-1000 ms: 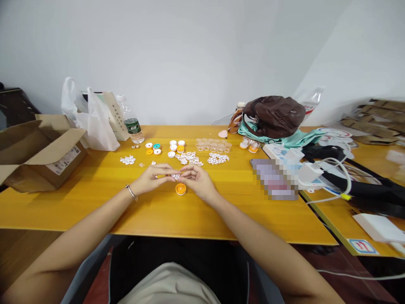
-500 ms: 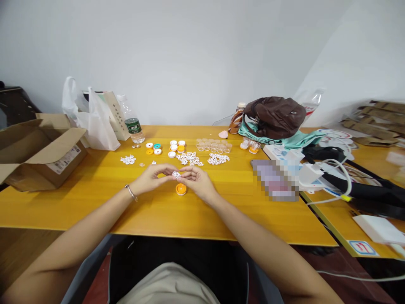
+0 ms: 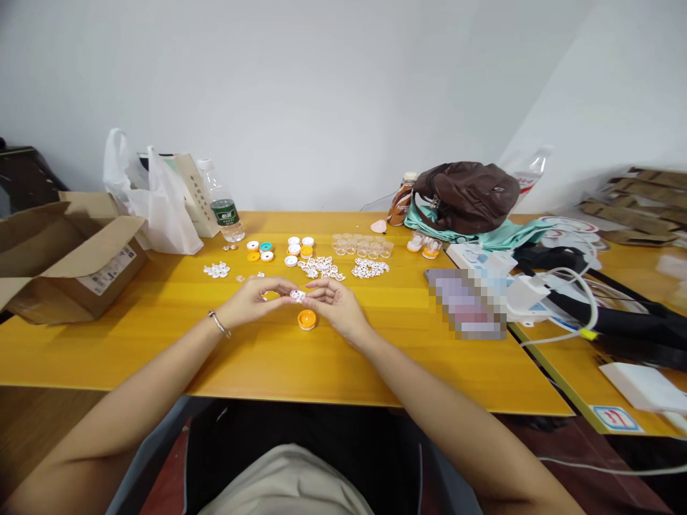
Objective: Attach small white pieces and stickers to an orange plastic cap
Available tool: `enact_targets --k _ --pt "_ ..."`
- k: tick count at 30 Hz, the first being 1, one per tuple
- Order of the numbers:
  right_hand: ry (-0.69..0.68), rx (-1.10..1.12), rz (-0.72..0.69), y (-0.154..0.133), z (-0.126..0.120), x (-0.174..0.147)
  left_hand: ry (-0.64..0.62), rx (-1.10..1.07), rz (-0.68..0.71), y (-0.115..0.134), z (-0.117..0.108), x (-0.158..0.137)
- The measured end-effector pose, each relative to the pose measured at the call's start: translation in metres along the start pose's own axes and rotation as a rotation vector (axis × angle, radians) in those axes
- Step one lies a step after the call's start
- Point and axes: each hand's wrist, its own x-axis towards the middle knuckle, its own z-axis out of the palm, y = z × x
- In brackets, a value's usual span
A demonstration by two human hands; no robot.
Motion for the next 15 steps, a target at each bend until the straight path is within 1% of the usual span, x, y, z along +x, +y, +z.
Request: enact_targets --k 3,9,15 --pt "0.008 -0.011 -0.023 0.0002 0.0008 -0.0003 0.024 0.045 0.036 -0.0005 0.0008 -0.0005" --pt "0.006 -0.045 -0.059 0.0006 0.0025 -0.0014 0.007 0.056 0.077 -0.0042 0.0025 -0.0010" --pt "0.013 -0.051 -0.010 0.0008 0.0035 -0.0002 -0.005 0.028 0.081 -0.0028 0.0039 -0.0010"
